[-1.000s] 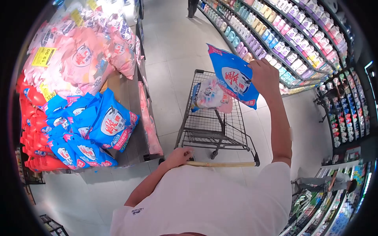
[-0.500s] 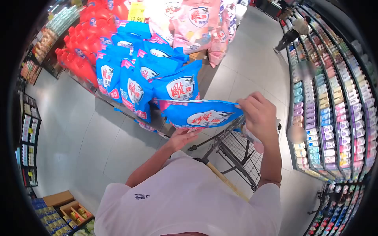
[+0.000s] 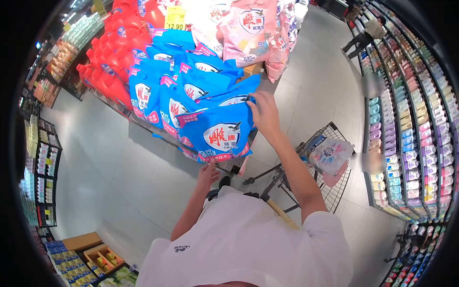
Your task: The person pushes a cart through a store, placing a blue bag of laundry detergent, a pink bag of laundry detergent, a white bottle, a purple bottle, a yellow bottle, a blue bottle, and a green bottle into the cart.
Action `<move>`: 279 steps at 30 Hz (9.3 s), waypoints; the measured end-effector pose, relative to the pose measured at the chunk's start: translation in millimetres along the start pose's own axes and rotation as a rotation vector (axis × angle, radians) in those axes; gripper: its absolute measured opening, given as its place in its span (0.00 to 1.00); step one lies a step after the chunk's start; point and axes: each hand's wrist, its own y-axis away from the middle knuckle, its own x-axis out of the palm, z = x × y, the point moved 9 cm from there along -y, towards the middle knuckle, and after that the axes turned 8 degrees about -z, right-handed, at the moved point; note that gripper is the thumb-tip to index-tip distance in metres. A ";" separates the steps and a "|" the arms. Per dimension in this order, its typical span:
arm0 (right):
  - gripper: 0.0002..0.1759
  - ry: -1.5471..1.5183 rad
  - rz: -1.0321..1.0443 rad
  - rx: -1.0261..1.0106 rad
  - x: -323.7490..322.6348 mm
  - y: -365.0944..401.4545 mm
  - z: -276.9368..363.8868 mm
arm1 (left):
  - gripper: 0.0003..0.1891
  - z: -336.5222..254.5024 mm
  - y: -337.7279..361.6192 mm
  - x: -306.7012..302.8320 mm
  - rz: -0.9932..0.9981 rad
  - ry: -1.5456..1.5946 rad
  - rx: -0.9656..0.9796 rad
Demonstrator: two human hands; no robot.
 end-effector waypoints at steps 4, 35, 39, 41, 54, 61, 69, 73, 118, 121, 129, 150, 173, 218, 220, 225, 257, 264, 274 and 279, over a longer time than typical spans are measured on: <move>0.19 -0.121 0.022 0.436 -10.1 96.2 -47.4 | 0.52 -7.2 -38.5 -56.8 -0.397 -0.262 0.527; 0.27 0.772 0.023 1.415 -404.3 436.1 31.8 | 0.08 78.5 162.0 232.0 1.232 -1.021 1.223; 0.25 0.877 -0.010 1.303 -417.3 468.8 43.3 | 0.11 135.3 158.6 259.0 1.351 -1.319 1.155; 0.21 1.020 0.016 1.182 -412.5 476.7 37.1 | 0.14 151.1 145.4 260.6 1.329 -1.489 1.083; 0.19 0.956 0.017 0.992 -425.0 419.4 -34.3 | 0.22 150.5 107.9 294.6 0.999 -1.823 1.188; 0.16 0.933 0.063 0.891 -420.0 387.8 -103.9 | 0.20 122.6 100.8 335.1 0.887 -1.677 1.316; 0.13 0.986 0.130 0.837 -399.6 356.2 -183.7 | 0.16 72.2 70.5 371.9 0.713 -1.295 1.472; 0.13 0.905 0.182 0.804 -378.9 337.2 -221.0 | 0.15 32.0 62.5 385.2 0.578 -1.086 1.578; 0.19 -0.058 0.104 1.573 -353.1 123.1 -624.9 | 0.11 -41.1 -67.8 622.5 0.423 -1.420 1.465; 0.19 -0.089 0.048 1.509 -337.4 90.2 -692.3 | 0.14 -22.2 -60.0 657.4 0.607 -1.237 1.359; 0.29 -0.168 0.179 1.505 -197.9 132.8 -870.7 | 0.12 -9.8 -83.9 682.3 0.639 -1.552 1.033; 0.33 0.467 0.359 1.368 -97.9 196.3 -1081.3 | 0.06 -31.9 -93.0 712.1 0.476 -1.463 1.028; 0.18 -0.673 -0.130 1.707 -159.6 65.5 -1019.7 | 0.20 -28.8 -103.1 710.3 0.448 -1.435 1.006; 0.16 -0.854 1.003 -0.011 56.2 -211.8 -243.6 | 0.16 -74.9 -136.7 436.6 0.120 0.912 0.373; 0.16 -0.821 1.062 0.070 71.3 -199.6 -237.6 | 0.16 -73.5 -142.2 432.0 0.129 0.905 0.346; 0.22 -0.829 0.971 -0.280 110.8 -156.1 -226.2 | 0.18 -58.5 -164.4 428.3 0.135 0.890 0.301; 0.27 0.692 0.275 0.988 -325.6 148.3 -620.7 | 0.09 -104.8 -99.8 654.6 0.202 -1.100 1.607; 0.27 0.734 0.187 1.114 -299.0 119.7 -654.3 | 0.10 -138.5 -119.4 686.8 0.197 -1.097 1.612; 0.46 0.700 0.734 1.177 -240.9 76.9 -769.5 | 0.15 -192.8 -199.9 779.5 0.064 -1.307 1.420; 0.46 0.649 0.693 1.154 -222.3 48.8 -825.8 | 0.26 -215.3 -255.6 842.4 -0.099 -1.436 1.315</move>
